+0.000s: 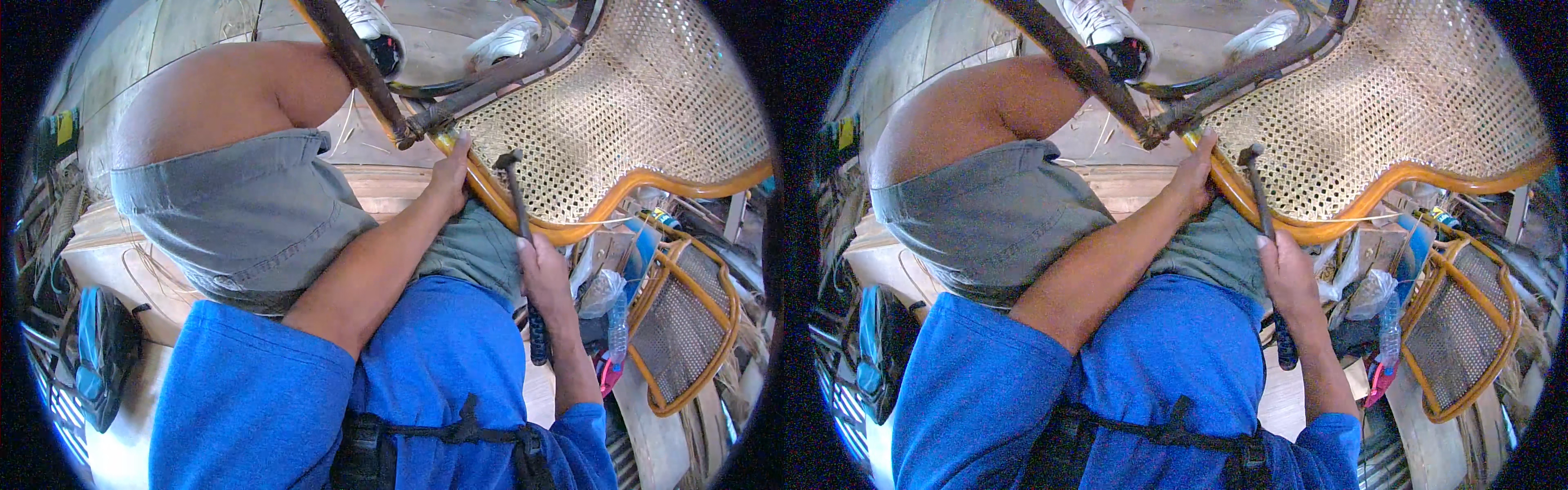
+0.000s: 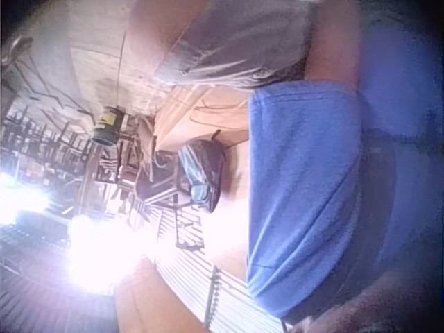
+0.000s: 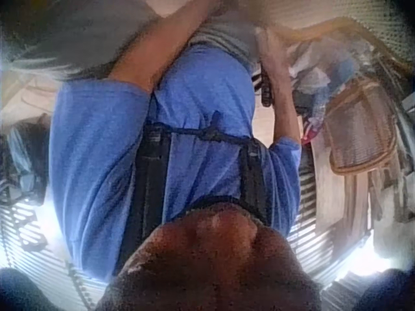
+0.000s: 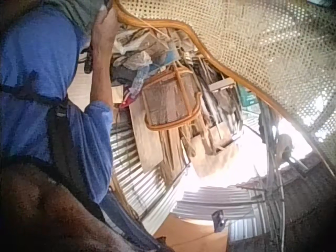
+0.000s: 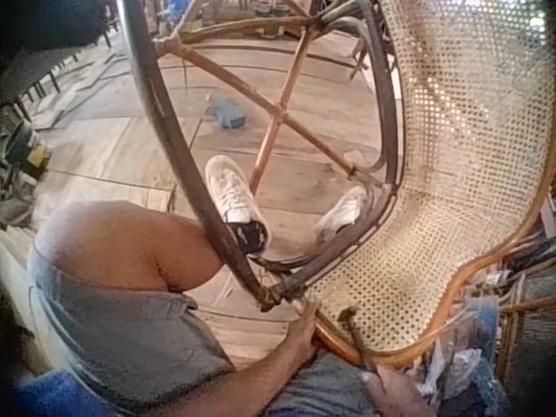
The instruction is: The person is weaving a cane seat for a wooden chair. They use a hammer to tap the cane strips into place and scissors to trim the excess material. The process involves threading the cane through the existing weave and securing it along the chair's frame.
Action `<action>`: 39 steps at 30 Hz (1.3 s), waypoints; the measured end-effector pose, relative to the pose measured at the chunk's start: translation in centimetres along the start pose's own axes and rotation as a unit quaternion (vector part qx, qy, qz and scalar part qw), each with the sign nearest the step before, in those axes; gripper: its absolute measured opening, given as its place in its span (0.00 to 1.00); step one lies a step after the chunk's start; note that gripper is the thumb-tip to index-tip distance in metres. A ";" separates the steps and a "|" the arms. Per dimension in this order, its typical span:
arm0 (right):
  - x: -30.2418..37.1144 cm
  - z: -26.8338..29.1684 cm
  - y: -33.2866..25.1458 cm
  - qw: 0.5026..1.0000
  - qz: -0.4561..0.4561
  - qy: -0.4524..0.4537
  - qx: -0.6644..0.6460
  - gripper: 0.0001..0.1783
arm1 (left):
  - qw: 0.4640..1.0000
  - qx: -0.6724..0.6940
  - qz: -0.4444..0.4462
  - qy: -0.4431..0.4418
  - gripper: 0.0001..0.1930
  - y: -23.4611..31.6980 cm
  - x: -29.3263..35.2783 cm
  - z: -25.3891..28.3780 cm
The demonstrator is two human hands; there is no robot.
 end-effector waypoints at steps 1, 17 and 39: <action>0.1 0.3 -0.4 1.000 -0.002 0.008 -0.021 0.16 | 1.000 0.010 -0.007 -0.002 0.28 0.2 0.6 -0.4; -1.0 -0.6 -0.9 0.999 0.042 0.014 0.029 0.15 | 0.996 0.007 0.012 -0.086 0.14 -0.5 -1.8 1.1; -0.6 -0.3 -2.1 0.995 0.049 0.002 0.088 0.17 | 1.000 -0.004 -0.010 -0.023 0.35 0.1 -1.7 1.2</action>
Point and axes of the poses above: each hand's wrist, its own x-axis away from the middle knuckle, its own z-axis out of the back of the hand, y = z × x, the point moved 4 cm from there along -x, towards the middle knuckle, and after that the axes turned 4 degrees about y, right-handed, at the moved point
